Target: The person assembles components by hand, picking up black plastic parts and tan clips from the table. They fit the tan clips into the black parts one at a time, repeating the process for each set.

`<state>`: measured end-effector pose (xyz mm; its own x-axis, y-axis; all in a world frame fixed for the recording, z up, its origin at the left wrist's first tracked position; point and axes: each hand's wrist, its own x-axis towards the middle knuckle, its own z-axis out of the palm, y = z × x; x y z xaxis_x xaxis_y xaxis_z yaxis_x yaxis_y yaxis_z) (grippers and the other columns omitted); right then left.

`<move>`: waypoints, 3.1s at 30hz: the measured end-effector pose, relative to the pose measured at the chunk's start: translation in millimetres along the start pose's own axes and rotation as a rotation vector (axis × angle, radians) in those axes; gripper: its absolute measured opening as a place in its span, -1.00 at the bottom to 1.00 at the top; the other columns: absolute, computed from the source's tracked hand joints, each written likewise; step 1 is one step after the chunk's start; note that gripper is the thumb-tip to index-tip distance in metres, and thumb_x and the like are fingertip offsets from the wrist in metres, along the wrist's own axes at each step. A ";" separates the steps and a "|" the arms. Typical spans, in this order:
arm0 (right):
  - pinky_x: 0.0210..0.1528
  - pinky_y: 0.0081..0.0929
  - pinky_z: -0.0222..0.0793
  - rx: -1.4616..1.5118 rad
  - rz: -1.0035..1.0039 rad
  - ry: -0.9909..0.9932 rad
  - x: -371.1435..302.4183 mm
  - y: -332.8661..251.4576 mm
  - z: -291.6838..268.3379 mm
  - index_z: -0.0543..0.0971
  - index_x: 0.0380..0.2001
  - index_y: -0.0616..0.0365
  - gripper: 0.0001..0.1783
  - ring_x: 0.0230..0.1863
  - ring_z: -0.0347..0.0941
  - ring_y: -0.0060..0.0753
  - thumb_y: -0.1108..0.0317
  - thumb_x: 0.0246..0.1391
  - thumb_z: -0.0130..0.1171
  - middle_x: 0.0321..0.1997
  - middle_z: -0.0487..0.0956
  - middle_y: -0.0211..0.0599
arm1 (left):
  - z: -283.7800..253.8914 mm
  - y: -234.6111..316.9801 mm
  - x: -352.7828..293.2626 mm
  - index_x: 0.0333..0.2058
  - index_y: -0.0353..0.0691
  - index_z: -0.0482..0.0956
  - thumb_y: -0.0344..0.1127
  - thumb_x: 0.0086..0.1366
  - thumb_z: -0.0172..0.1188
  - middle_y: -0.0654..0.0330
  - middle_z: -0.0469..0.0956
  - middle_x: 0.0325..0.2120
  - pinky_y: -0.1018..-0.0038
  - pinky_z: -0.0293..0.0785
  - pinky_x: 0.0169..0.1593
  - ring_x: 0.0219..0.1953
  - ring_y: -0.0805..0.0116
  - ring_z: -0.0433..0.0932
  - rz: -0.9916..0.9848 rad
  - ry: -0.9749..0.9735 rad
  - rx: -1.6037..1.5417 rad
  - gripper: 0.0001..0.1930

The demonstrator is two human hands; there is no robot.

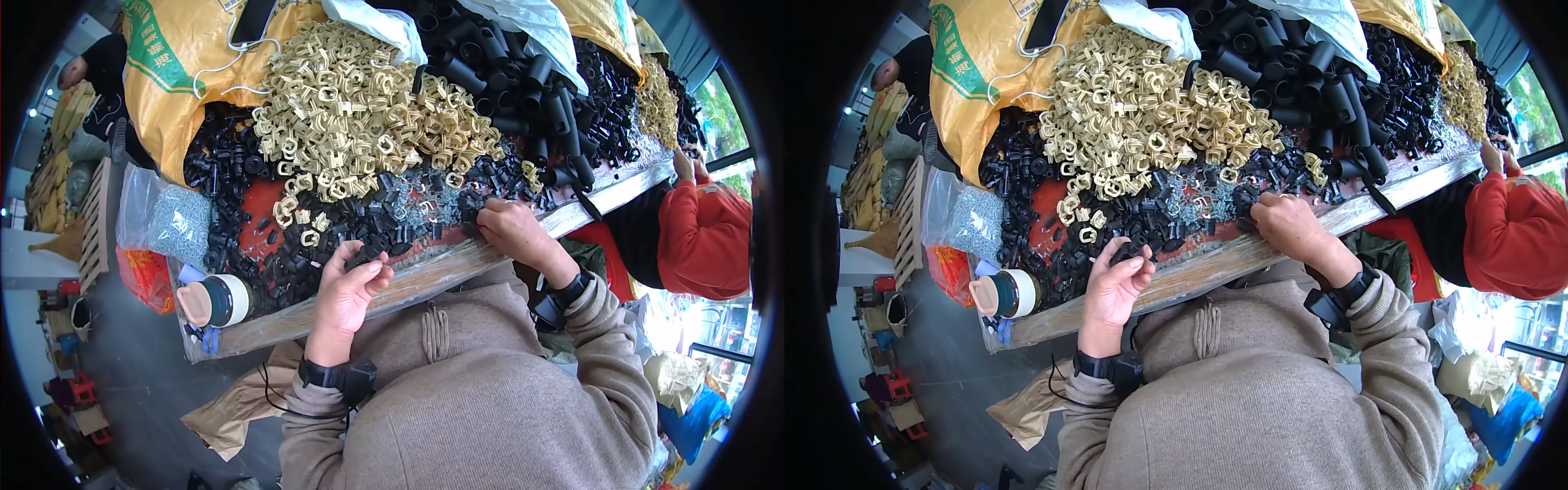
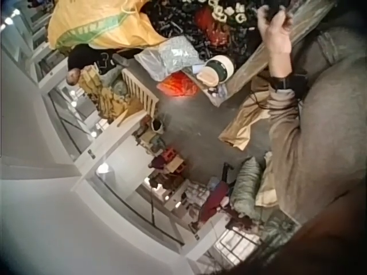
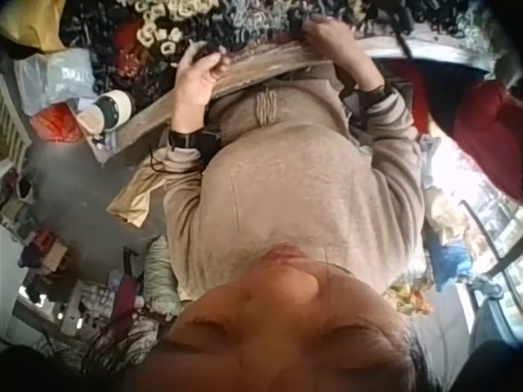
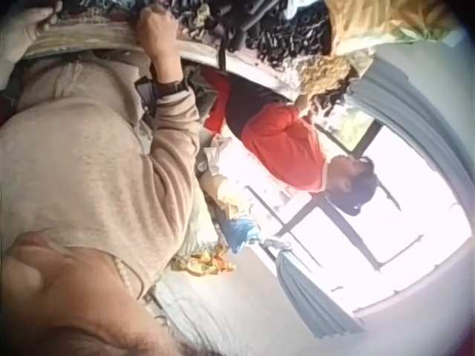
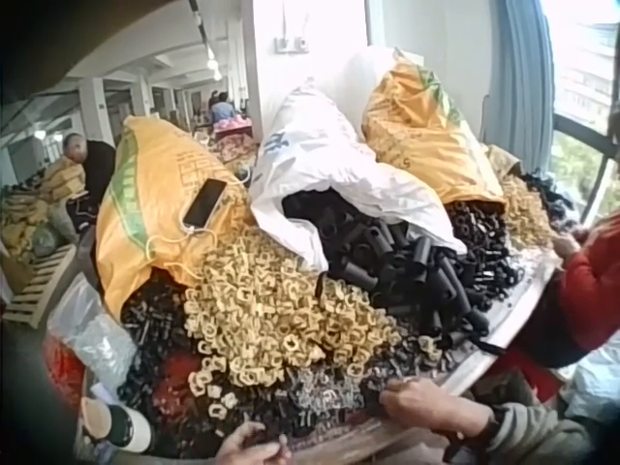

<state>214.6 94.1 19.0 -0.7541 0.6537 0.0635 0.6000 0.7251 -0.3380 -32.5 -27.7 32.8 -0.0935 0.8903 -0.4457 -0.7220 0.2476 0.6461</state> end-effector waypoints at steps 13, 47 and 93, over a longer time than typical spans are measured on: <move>-0.45 -0.33 0.31 0.130 0.033 -0.018 0.8 -1.3 -9.9 0.39 -0.62 0.18 -0.91 -0.48 0.37 -0.15 0.40 -0.24 0.04 -0.55 0.36 -0.22 | -1.6 -12.8 1.9 -0.28 -0.29 0.36 -0.33 0.14 0.02 0.20 0.42 -0.53 0.70 0.29 -0.57 -0.59 0.52 0.38 -0.067 -0.125 0.086 -0.81; -0.58 -0.65 0.12 1.187 0.079 -0.281 12.6 -53.0 -1.9 0.38 -0.45 0.25 -0.82 -0.60 0.20 -0.64 0.33 0.01 -0.02 -0.62 0.29 -0.52 | 19.5 -39.7 1.9 -0.42 -0.23 0.38 -0.44 0.05 0.13 0.30 0.37 -0.61 0.71 0.21 -0.59 -0.64 0.61 0.31 0.088 -0.225 0.301 -0.88; -0.27 -0.32 0.06 0.207 -0.327 0.181 12.9 -78.8 -8.4 0.43 -0.60 0.10 -0.80 -0.12 0.19 -0.29 0.43 -0.48 0.16 -0.22 0.31 -0.37 | 13.1 -50.2 3.9 -0.17 -0.27 0.35 -0.23 0.22 -0.10 0.27 0.41 -0.32 0.58 0.35 -0.26 -0.32 0.53 0.40 -0.155 -0.344 0.059 -0.72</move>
<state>159.8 47.2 54.3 -0.8256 0.4371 0.3567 0.2567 0.8541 -0.4524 12.4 -31.6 6.7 0.2565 0.9143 -0.3135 -0.6676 0.4021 0.6266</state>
